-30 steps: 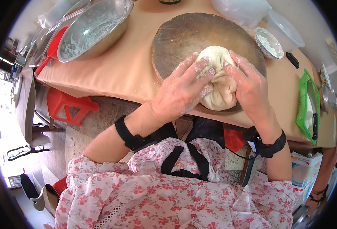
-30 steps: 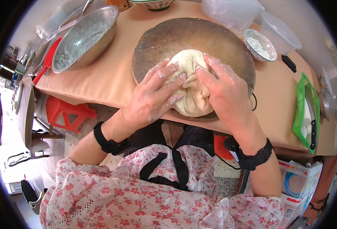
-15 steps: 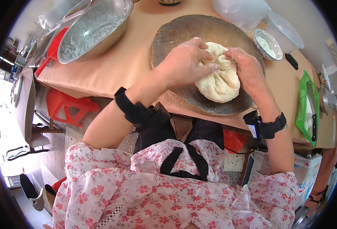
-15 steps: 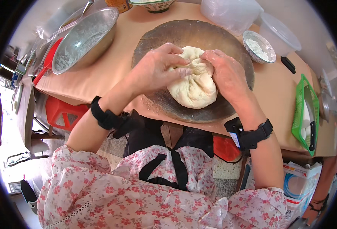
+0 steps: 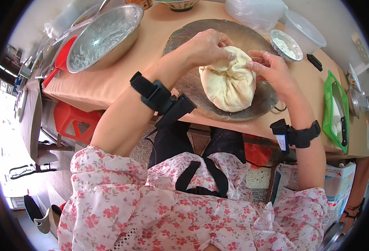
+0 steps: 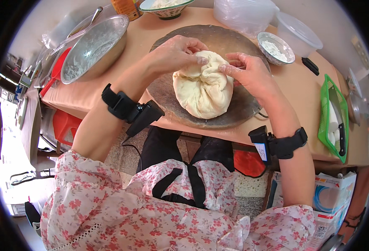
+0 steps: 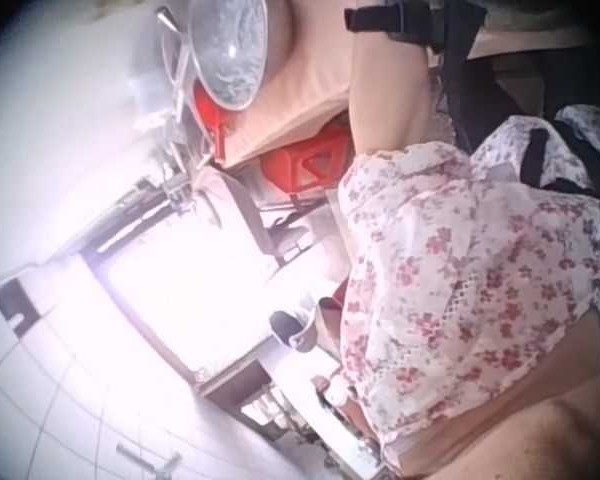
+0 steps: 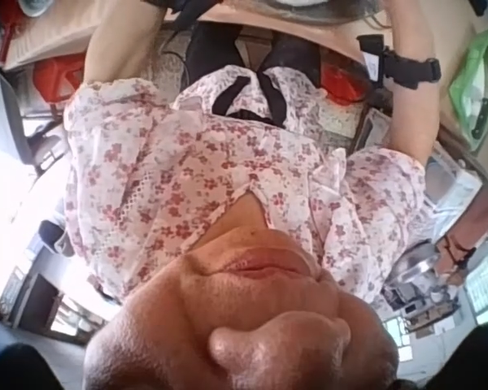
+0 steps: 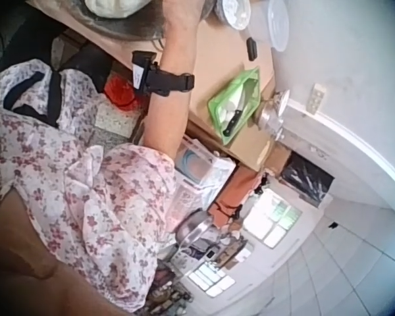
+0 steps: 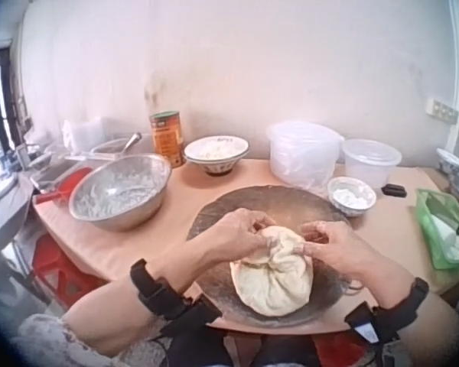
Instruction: Kneading a large piece of dough on a wooden board.
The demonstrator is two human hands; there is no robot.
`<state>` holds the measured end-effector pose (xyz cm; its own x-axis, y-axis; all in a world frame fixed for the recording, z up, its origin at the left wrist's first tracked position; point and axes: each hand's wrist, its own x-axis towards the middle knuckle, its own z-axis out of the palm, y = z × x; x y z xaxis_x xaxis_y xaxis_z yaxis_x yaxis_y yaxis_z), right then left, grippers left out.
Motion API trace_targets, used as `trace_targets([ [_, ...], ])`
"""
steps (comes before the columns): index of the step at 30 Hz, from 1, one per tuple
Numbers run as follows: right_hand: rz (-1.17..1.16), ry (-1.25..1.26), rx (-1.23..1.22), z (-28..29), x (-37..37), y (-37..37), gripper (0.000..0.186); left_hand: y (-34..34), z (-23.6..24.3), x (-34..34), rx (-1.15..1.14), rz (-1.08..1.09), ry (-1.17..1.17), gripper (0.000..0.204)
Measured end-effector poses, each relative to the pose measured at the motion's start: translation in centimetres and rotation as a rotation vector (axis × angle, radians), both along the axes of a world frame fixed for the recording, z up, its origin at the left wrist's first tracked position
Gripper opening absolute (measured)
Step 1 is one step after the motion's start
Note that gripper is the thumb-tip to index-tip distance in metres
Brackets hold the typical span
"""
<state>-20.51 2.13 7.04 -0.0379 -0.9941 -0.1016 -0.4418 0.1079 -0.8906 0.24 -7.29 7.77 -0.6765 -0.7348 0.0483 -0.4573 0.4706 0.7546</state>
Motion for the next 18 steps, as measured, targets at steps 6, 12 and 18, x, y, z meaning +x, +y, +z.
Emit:
trace_targets([
  [6,0.178,0.404,-0.318,1.5,1.4,3.5,0.066,3.5,1.2,1.2,-0.251,-0.013,0.010,0.035],
  [12,0.123,0.489,-0.454,1.5,3.0,6.1,0.053,7.1,-0.9,2.7,-0.690,-0.068,0.203,0.032],
  [18,0.077,0.759,-0.765,-0.9,3.5,8.5,0.036,11.0,-3.8,3.7,-0.889,-0.053,0.214,0.028],
])
